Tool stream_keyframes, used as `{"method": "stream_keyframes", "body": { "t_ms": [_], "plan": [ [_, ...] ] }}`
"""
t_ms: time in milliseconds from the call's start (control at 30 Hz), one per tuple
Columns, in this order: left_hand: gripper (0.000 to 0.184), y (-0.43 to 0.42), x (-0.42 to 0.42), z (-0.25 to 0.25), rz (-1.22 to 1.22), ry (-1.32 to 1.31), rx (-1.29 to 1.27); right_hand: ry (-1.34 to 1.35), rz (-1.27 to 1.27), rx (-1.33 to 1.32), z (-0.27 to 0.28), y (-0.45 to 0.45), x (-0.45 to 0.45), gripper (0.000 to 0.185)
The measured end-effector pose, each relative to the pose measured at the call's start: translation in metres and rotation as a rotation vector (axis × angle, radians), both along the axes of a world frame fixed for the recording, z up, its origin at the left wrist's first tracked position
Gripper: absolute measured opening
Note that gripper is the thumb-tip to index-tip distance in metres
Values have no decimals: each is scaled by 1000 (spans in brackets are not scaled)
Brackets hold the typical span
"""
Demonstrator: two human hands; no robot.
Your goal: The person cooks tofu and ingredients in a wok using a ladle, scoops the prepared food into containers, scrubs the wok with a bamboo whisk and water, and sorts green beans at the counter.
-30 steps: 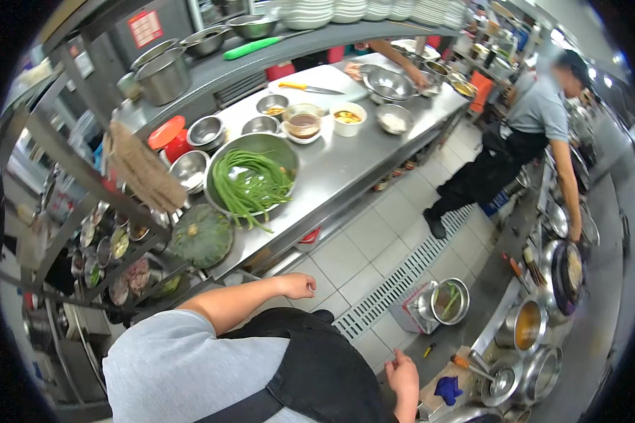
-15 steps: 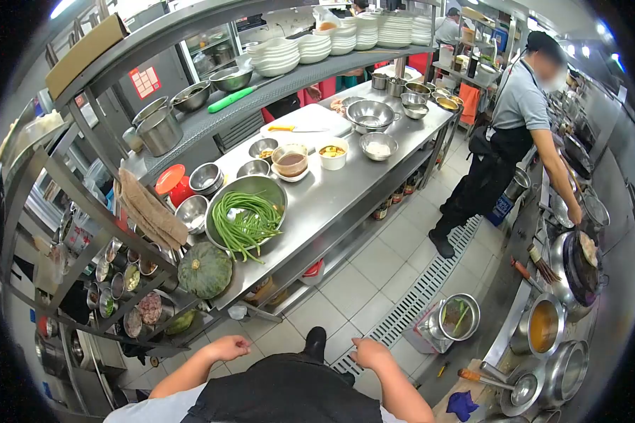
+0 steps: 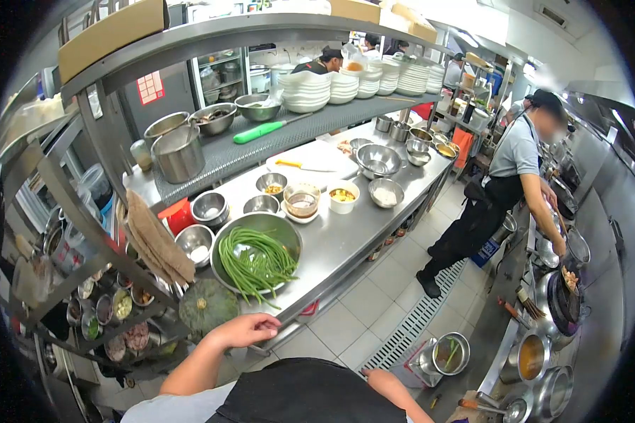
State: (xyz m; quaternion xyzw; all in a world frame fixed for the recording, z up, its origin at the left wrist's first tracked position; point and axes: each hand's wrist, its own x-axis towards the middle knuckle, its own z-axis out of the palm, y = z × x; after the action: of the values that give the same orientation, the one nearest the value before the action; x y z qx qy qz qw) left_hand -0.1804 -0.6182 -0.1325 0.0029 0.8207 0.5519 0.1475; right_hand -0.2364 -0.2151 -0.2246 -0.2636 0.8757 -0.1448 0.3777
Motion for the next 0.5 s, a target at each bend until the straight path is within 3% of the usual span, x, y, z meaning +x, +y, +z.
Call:
{"method": "stream_keyframes", "body": {
  "t_ms": [100, 233, 333, 400, 467, 500],
  "plan": [
    [33, -12, -27, 31, -5, 2, 69, -38, -81, -21, 35, -23, -2, 40],
    [23, -28, -46, 24, -43, -74, 278, 45, -87, 0, 40, -51, -14, 32],
    [25, -32, -42, 17, -30, -71, 325, 124, 59, -82, -32, -40, -32, 30],
    [25, -36, -40, 7, -56, -88, 334, 78, 117, -150, -46, -43, -47, 31],
    [25, -35, -37, -2, 9, -55, 382, -53, 104, 153, -20, -65, -64, 32],
    [25, -36, -37, -6, 54, -78, 413, -54, 111, 154, -11, -73, -73, 32]
  ]
}}
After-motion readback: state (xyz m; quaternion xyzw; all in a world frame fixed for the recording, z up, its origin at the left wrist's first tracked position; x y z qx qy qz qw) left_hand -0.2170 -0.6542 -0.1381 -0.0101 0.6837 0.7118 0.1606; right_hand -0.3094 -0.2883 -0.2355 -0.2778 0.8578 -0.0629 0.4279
